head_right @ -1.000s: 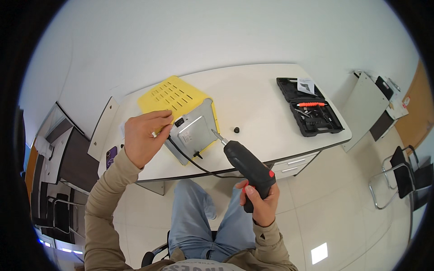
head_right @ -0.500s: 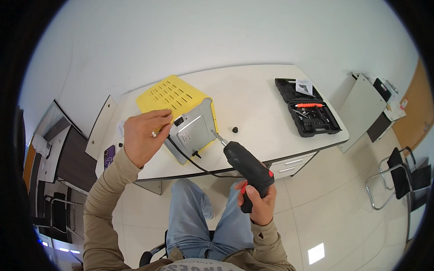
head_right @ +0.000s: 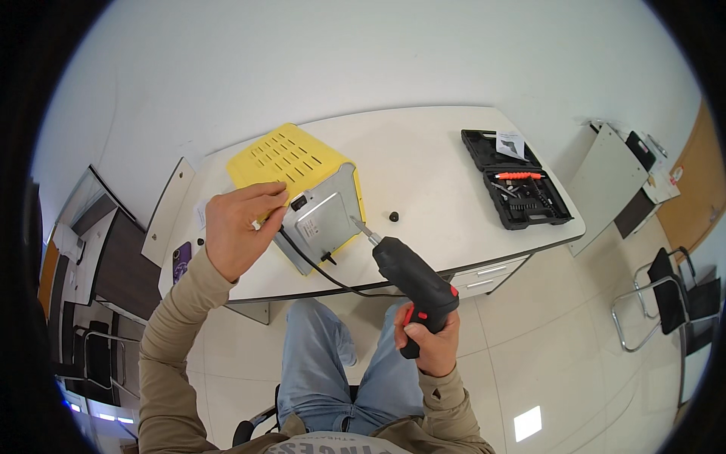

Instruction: The person assembles a yellow electronic device by attaching a perforated cover and securing it with screws using a power drill. They then move to a different table to inspect and handle several other power drills.

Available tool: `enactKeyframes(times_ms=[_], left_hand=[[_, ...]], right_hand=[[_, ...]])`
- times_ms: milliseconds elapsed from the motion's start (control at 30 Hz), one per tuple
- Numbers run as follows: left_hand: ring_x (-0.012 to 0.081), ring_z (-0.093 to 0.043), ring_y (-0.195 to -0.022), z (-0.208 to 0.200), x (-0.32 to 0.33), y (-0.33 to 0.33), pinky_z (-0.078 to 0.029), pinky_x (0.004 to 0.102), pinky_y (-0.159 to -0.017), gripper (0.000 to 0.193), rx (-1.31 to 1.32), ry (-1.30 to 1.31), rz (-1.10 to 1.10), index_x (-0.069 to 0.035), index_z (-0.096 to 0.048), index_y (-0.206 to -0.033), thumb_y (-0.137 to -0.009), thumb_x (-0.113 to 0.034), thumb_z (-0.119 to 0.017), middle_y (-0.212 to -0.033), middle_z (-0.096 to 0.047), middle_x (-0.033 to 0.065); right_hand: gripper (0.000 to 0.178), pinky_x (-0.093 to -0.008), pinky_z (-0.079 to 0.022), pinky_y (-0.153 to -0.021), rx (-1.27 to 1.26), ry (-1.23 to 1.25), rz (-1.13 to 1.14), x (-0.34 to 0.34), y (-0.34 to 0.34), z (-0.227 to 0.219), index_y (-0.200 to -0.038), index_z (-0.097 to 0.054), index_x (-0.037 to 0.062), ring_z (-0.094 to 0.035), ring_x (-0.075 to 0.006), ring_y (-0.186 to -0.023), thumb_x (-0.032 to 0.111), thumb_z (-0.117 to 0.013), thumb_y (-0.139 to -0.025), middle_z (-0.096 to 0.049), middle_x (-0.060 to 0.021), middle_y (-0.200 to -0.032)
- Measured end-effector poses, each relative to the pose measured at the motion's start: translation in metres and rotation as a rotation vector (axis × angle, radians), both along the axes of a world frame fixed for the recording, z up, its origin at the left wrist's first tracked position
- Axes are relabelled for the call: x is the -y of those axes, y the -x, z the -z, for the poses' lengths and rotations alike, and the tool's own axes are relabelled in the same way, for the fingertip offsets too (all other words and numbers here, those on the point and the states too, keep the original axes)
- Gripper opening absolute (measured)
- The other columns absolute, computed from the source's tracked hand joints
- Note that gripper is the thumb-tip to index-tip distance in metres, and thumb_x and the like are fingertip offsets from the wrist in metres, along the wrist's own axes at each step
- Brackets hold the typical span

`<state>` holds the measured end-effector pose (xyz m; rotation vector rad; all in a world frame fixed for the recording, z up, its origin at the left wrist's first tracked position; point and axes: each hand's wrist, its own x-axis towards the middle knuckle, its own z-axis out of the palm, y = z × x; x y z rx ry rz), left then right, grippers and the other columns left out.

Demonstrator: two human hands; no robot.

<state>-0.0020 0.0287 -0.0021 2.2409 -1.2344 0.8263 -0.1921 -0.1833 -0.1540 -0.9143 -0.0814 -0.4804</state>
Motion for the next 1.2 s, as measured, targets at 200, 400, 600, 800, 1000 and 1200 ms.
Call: enactKeyframes(times_ms=[200,400,600,800,1000,1200], left_hand=[[0.0242,-0.070,-0.073,0.001,-0.001,-0.001,-0.055,0.0284,-0.062,0.016,0.003,-0.003,-0.002,-0.001,-0.073,-0.093,-0.077,-0.003,-0.071,-0.097,-0.072,0.0117],[0.0259,-0.071,-0.077,0.001,0.001,-0.001,-0.056,0.0293,-0.066,0.018,0.001,-0.004,0.004,-0.001,-0.073,-0.094,-0.076,-0.001,-0.072,-0.099,-0.072,0.0125],[0.0249,-0.070,-0.073,0.007,0.003,-0.003,-0.054,0.0296,-0.064,0.015,0.005,0.059,0.012,-0.002,-0.073,-0.091,-0.076,-0.004,-0.071,-0.098,-0.072,0.0095],[0.0244,-0.070,-0.073,0.006,0.002,-0.002,-0.054,0.0284,-0.064,0.014,-0.007,0.058,0.011,-0.002,-0.073,-0.092,-0.078,-0.003,-0.071,-0.098,-0.073,0.0101],[0.0253,-0.070,-0.077,0.007,-0.001,-0.001,-0.054,0.0300,-0.067,0.015,0.026,0.027,0.014,-0.001,-0.072,-0.094,-0.080,-0.005,-0.070,-0.099,-0.072,0.0112],[0.0297,-0.067,-0.098,0.013,-0.008,0.002,-0.052,0.0341,-0.083,0.028,-0.062,0.027,0.061,-0.001,-0.068,-0.109,-0.082,-0.007,-0.070,-0.113,-0.068,0.0148]], right_hand=[[0.049,-0.0308,-0.048,-0.044,-0.099,0.053,0.057,-0.003,-0.002,-0.013,-0.119,-0.051,-0.0046,-0.056,-0.0180,-0.050,0.015,-0.073,-0.080,-0.062,-0.0146,-0.080],[0.046,-0.0296,-0.047,-0.047,-0.082,-0.029,-0.014,0.002,0.002,-0.005,-0.119,-0.052,-0.0046,-0.056,-0.0162,-0.053,0.011,-0.071,-0.080,-0.061,-0.0144,-0.079],[0.076,-0.0278,-0.045,-0.046,-0.021,-0.167,-0.069,0.002,0.006,-0.012,-0.133,-0.044,-0.0030,-0.053,-0.0136,-0.052,0.058,-0.059,-0.089,-0.063,-0.0159,-0.089],[0.084,-0.0267,-0.041,-0.043,0.041,-0.257,-0.199,0.008,0.009,0.010,-0.145,-0.033,0.0062,-0.048,-0.0109,-0.049,0.070,-0.042,-0.091,-0.057,-0.0109,-0.088],[0.086,-0.0265,-0.038,-0.040,0.014,-0.300,-0.178,0.005,0.017,0.001,-0.146,-0.034,0.0111,-0.043,-0.0107,-0.045,0.076,-0.029,-0.090,-0.056,-0.0094,-0.088],[0.081,-0.0281,-0.040,-0.045,0.014,-0.434,-0.162,0.002,0.033,-0.007,-0.134,-0.044,0.0058,-0.045,-0.0127,-0.048,0.073,-0.028,-0.093,-0.058,-0.0099,-0.086]])
